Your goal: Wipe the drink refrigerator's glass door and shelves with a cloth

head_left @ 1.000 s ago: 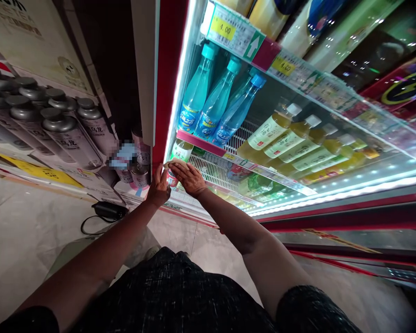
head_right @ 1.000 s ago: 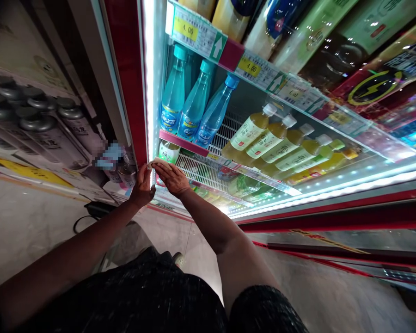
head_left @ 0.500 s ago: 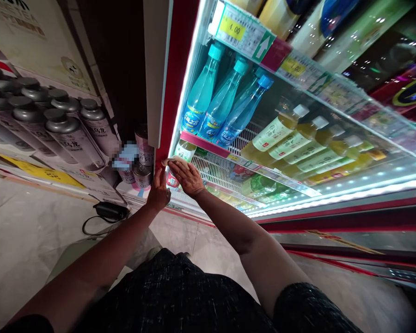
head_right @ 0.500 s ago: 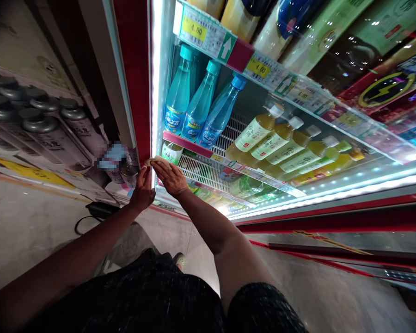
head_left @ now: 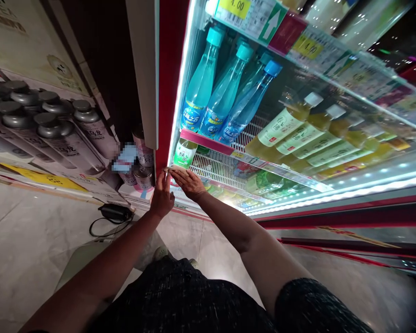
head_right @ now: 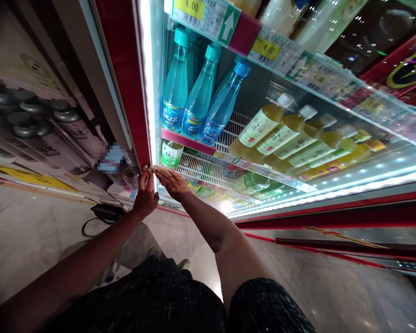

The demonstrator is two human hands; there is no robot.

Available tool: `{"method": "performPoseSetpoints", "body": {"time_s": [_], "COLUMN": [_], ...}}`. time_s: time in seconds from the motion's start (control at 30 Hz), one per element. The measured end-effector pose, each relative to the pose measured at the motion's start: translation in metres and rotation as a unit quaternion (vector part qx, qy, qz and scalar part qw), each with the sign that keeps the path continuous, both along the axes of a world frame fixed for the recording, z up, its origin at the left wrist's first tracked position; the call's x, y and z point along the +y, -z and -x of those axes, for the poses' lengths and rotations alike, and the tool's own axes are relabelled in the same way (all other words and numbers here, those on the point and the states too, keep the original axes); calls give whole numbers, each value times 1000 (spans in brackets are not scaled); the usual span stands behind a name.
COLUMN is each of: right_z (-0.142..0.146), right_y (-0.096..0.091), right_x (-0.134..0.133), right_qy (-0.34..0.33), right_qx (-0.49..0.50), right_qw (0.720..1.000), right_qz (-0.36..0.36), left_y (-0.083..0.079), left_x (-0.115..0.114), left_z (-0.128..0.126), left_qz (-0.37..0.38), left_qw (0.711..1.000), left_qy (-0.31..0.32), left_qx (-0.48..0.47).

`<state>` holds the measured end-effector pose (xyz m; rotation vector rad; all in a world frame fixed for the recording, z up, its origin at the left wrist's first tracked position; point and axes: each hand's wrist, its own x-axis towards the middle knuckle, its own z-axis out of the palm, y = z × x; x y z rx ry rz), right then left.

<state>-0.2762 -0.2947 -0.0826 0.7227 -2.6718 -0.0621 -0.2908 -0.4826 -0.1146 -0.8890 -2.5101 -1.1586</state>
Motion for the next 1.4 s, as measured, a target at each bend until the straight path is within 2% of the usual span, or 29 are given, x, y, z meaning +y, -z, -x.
{"method": "performPoseSetpoints", "body": {"time_s": [0.17, 0.37, 0.53, 0.67, 0.8, 1.03, 1.2, 1.4], "right_z": [1, -5, -8, -16, -31, -49, -57, -74], "right_y": [24, 30, 44, 41, 36, 55, 53, 59], "right_x": [2, 18, 24, 31, 51, 68, 85, 98], "right_qy": [-10, -15, -24, -36, -32, -39, -35, -37], "right_qx": [-2, 9, 1, 3, 21, 28, 39, 48], "right_qw": [1000, 1000, 1000, 999, 999, 999, 998, 998], "right_qz": [-8, -3, -2, 5, 16, 24, 30, 21], "left_y": [11, 17, 29, 27, 25, 41, 41, 48], "left_x": [9, 29, 49, 59, 74, 100, 116, 136], "left_z": [-3, -14, -30, -36, -44, -67, -73, -93], "left_qz": [13, 10, 5, -1, -5, -13, -18, -14], "left_qw": [1000, 1000, 1000, 999, 999, 999, 999, 999], "left_qy": [24, 1, -22, -34, -34, -35, -28, -35], "left_qx": [-3, 1, -5, -13, -22, -35, -26, -32]}}
